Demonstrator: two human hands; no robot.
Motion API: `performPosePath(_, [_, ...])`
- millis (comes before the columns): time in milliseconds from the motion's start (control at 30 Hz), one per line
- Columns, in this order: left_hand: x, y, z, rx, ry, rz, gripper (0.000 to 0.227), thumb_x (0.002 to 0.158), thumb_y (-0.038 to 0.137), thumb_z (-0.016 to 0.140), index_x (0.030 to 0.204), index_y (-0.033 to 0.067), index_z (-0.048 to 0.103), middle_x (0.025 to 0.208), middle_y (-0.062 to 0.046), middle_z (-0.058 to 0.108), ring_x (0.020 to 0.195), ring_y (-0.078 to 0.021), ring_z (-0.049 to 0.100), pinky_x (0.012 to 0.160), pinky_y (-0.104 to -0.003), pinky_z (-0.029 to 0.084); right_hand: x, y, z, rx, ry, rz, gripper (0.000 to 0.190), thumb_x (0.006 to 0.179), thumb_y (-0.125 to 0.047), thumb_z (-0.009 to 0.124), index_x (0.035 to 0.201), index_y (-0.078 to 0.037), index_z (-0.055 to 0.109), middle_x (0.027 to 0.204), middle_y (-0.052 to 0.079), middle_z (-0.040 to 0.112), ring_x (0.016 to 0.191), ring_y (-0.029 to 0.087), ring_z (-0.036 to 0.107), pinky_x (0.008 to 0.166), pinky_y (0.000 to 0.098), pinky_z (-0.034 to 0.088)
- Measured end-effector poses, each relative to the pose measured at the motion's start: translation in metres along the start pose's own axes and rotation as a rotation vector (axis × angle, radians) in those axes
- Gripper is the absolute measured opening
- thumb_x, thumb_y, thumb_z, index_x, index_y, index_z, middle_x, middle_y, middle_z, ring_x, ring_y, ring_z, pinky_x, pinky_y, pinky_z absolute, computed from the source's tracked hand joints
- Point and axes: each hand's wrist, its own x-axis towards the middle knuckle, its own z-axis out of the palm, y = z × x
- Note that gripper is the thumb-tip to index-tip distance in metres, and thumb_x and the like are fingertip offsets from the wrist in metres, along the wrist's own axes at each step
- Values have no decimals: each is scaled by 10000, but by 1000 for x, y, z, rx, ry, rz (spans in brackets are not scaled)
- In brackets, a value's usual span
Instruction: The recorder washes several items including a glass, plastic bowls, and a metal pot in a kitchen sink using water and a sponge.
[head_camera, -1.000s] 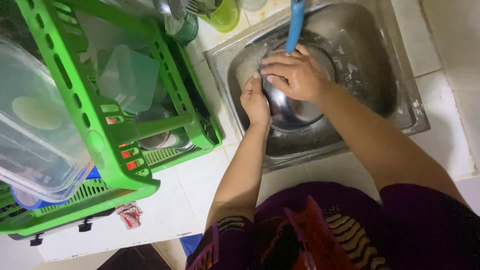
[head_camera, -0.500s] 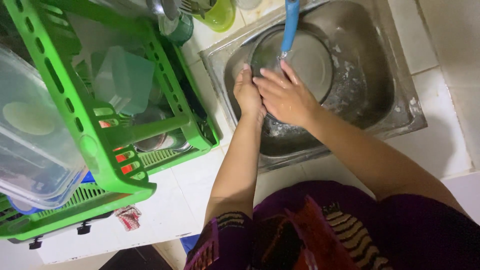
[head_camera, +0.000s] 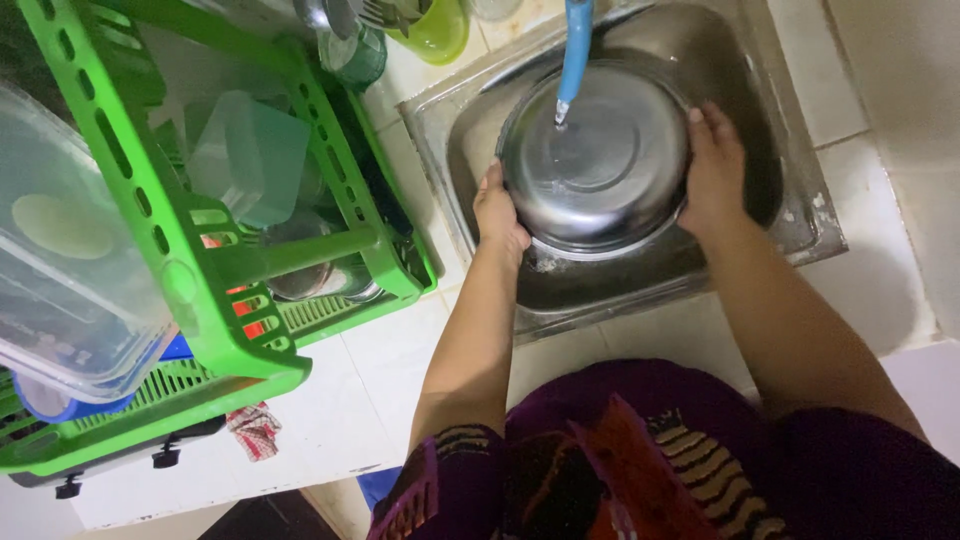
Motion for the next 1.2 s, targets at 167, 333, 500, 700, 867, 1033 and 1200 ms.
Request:
performPosePath(167, [41, -45, -12, 81, -68, -145, 511, 1011, 453, 517, 1378, 105, 589, 1339, -134, 646, 1217, -313, 627, 1013, -473, 506, 6, -32, -18, 319, -63, 83, 418, 1080, -275, 573, 1418, -30, 604, 1390, 164, 642, 1226, 222, 630, 1064, 365, 526])
performPosePath(333, [55, -46, 3, 43, -330, -427, 797, 978, 719, 524, 1344, 13, 581, 1222, -202, 655, 1064, -347, 649, 897, -509, 536, -16, -71, -27, -261, -153, -470, 298, 1176, -199, 551, 1366, -16, 688, 1116, 118, 748, 982, 147, 681, 892, 299, 541])
performPosePath(500, [32, -22, 31, 168, -414, -423, 860, 945, 779, 560, 1353, 23, 578, 1238, -223, 624, 1094, -373, 610, 940, -554, 502, -39, -114, -21, -569, -224, -440, 320, 1137, -234, 569, 1388, -64, 672, 928, 129, 734, 773, 187, 683, 671, 319, 535])
performPosePath(700, [6, 9, 42, 343, -364, -423, 697, 886, 637, 532, 1344, 112, 524, 1293, -169, 593, 1180, -367, 582, 996, -630, 437, -59, -60, -12, -838, -416, -908, 345, 1065, -222, 628, 1402, -153, 647, 963, 58, 761, 679, 181, 703, 579, 321, 551])
performPosePath(867, [22, 7, 11, 227, -361, -340, 615, 899, 267, 614, 1421, -37, 494, 1236, -216, 628, 1116, -389, 630, 1044, -539, 507, -51, 4, -12, -1198, -858, -871, 530, 1024, -386, 573, 1520, -211, 506, 990, 45, 745, 910, 201, 732, 783, 381, 601])
performPosePath(1033, [-24, 29, 4, 111, -370, 58, 667, 817, 52, 524, 1480, 117, 503, 1289, -145, 643, 1125, -301, 633, 1003, -441, 528, 3, 22, -14, -1226, -777, -543, 446, 1023, -435, 483, 1361, -179, 624, 1443, 182, 560, 1343, 378, 506, 1129, 522, 396])
performPosePath(1200, [-33, 22, -5, 59, -447, 106, 677, 841, 38, 523, 1514, 104, 495, 1382, -147, 618, 1218, -292, 605, 1062, -407, 498, 45, 24, 46, -836, -405, -863, 401, 990, -163, 641, 1358, -4, 630, 1348, 198, 573, 1195, 328, 600, 1014, 446, 513])
